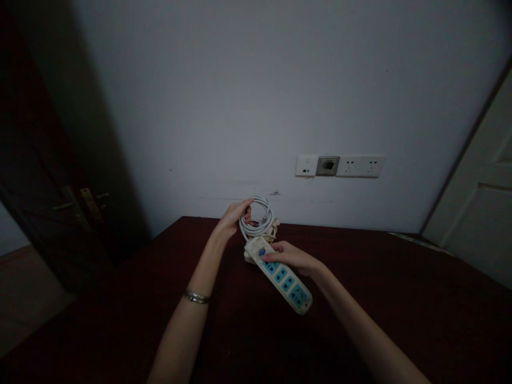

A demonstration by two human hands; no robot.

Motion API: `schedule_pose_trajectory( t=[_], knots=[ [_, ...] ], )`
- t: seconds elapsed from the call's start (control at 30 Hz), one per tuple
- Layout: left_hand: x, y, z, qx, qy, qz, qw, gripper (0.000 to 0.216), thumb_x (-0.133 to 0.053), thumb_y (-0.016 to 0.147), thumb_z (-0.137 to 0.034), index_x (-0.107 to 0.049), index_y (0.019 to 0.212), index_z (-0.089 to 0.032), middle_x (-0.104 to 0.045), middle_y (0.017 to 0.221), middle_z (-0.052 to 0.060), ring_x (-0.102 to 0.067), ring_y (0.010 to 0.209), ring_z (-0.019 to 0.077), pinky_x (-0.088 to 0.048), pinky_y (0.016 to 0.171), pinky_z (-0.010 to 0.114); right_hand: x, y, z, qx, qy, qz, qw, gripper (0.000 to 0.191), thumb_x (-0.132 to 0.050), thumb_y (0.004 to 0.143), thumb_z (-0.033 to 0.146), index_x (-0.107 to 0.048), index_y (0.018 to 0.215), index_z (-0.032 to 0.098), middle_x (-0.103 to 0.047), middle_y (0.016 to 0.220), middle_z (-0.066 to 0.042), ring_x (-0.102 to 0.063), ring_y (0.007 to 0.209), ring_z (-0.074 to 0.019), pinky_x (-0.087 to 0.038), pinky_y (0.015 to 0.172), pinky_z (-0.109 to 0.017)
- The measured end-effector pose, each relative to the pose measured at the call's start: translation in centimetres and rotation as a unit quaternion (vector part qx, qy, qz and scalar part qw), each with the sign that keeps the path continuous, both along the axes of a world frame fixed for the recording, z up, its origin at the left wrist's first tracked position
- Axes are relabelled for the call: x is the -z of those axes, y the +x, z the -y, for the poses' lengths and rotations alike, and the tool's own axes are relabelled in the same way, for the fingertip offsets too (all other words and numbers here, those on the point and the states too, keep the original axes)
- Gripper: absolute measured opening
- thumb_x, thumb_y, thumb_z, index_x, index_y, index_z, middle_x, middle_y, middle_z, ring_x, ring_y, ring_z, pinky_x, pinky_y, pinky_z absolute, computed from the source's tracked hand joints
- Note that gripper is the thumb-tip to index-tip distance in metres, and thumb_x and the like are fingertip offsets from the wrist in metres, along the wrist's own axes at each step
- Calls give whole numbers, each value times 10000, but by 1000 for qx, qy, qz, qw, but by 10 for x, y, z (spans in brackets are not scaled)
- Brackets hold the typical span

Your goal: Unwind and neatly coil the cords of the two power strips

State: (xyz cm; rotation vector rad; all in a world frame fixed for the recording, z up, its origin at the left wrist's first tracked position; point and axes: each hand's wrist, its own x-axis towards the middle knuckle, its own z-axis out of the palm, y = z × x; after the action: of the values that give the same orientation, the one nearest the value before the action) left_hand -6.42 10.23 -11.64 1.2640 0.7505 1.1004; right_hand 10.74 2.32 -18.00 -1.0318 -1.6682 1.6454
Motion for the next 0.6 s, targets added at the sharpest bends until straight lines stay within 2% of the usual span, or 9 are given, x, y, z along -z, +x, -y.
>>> schedule_pose_trajectory(
  t=[0.13, 0.3, 0.37, 0.47, 0.53, 0.6],
  knots=[
    [8, 0, -5, -19, 59, -52, 997, 326, -621, 732, -431, -500, 618, -149, -407, 410, -57, -407, 343, 69, -400, 419, 208, 5, -8, 0, 15, -23, -27, 999, 309, -711, 659, 320, -625, 865, 107, -629, 686, -21, -556, 531, -91, -445, 523, -206],
    [15, -2, -12, -82, 155, -120, 977, 317, -594, 750, -447, -565, 768, -131, -455, 440, -53, -438, 357, 73, -329, 385, 176, 5, -10, -1, 16, -51, -95, 994, 478, -735, 636, 293, -547, 1054, 155, -653, 830, -44, -622, 639, -144, -504, 621, -280],
    [17, -1, -14, -82, 168, -146, 972, 330, -569, 763, -461, -557, 740, -131, -447, 430, -56, -435, 357, 74, -323, 386, 178, 7, -8, -3, 6, -77, -129, 989, 489, -674, 707, 429, -533, 1100, 174, -655, 875, -58, -630, 686, -152, -508, 654, -291],
    [20, 3, -15, -70, 177, -169, 967, 353, -552, 765, -483, -534, 692, -138, -440, 424, -60, -428, 356, 73, -321, 394, 182, 11, -5, -9, -14, -126, -140, 982, 631, -382, 788, 692, -522, 1148, 193, -665, 866, -86, -636, 671, -180, -512, 610, -320],
    [22, 6, -14, -65, 180, -175, 966, 355, -556, 758, -484, -516, 666, -143, -441, 426, -61, -431, 356, 72, -321, 398, 185, 15, -5, -12, 1, -136, -108, 985, 746, -257, 768, 764, -545, 1127, 177, -669, 806, -98, -627, 600, -186, -499, 525, -303],
    [23, 9, -14, -67, 184, -183, 963, 358, -556, 756, -482, -501, 639, -148, -442, 421, -58, -436, 357, 75, -318, 400, 188, 16, -8, -14, 31, -131, -68, 989, 806, -215, 749, 791, -581, 1067, 148, -664, 733, -103, -601, 518, -170, -462, 443, -260]
  ],
)
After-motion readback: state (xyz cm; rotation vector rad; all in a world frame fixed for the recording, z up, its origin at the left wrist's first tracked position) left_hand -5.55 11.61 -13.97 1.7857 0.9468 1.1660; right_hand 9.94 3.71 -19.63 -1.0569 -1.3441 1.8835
